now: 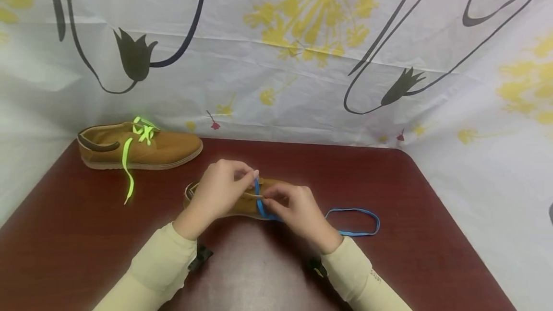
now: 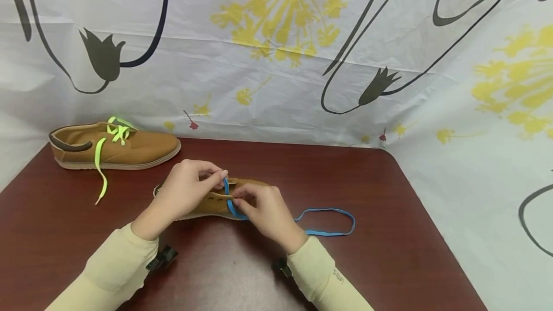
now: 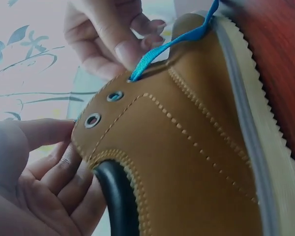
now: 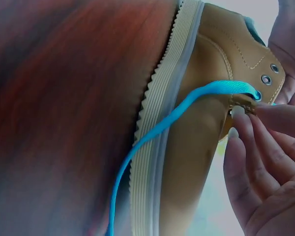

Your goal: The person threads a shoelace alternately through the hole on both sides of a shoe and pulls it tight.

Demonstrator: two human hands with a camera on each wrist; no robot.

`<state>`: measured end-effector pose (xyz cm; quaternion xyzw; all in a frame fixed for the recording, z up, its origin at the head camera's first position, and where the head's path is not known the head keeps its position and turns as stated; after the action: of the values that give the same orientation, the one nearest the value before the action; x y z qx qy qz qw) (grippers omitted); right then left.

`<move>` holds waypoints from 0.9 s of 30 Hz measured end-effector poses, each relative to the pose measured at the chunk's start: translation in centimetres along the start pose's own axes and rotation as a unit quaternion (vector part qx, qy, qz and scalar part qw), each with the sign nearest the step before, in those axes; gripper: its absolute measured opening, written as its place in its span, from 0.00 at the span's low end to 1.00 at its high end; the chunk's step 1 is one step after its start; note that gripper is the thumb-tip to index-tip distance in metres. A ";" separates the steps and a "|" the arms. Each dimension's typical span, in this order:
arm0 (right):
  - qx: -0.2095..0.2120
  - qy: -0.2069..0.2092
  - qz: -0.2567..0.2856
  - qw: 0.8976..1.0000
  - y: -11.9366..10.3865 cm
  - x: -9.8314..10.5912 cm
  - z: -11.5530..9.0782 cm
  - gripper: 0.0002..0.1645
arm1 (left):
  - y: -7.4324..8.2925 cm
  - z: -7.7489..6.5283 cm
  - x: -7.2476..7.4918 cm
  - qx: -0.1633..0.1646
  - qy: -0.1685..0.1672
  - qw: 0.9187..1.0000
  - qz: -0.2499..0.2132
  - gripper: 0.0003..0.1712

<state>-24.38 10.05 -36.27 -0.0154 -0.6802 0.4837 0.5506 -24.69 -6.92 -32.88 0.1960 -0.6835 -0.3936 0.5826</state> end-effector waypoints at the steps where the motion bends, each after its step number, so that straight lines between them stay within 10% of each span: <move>1: 0.001 -0.003 -0.006 1.000 0.0 0.1 -0.1 0.03 | 0.0 0.1 0.1 -0.001 0.000 1.000 -0.011 0.12; 14: 0.022 -0.008 -0.042 0.999 -0.5 0.1 -0.4 0.02 | 1.3 0.9 2.9 -0.041 0.000 0.988 -0.146 0.14; 27: 0.042 0.005 -0.064 0.997 -1.1 -0.2 0.0 0.04 | 5.7 1.4 8.1 -0.082 0.031 0.992 -0.091 0.13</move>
<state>-23.72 9.33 -35.69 0.0487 -0.6558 0.4759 0.5840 -26.94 -8.85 -23.29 0.2212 -0.6099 -0.4935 0.5794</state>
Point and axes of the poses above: each hand's wrist, its own z-axis towards the middle knuckle, its own x-axis out of the back of the hand, y = z × x, the point moved 6 cm from there along z, towards the middle knuckle, and after that the axes turned 15 degrees about -y, right-handed, at the moved point
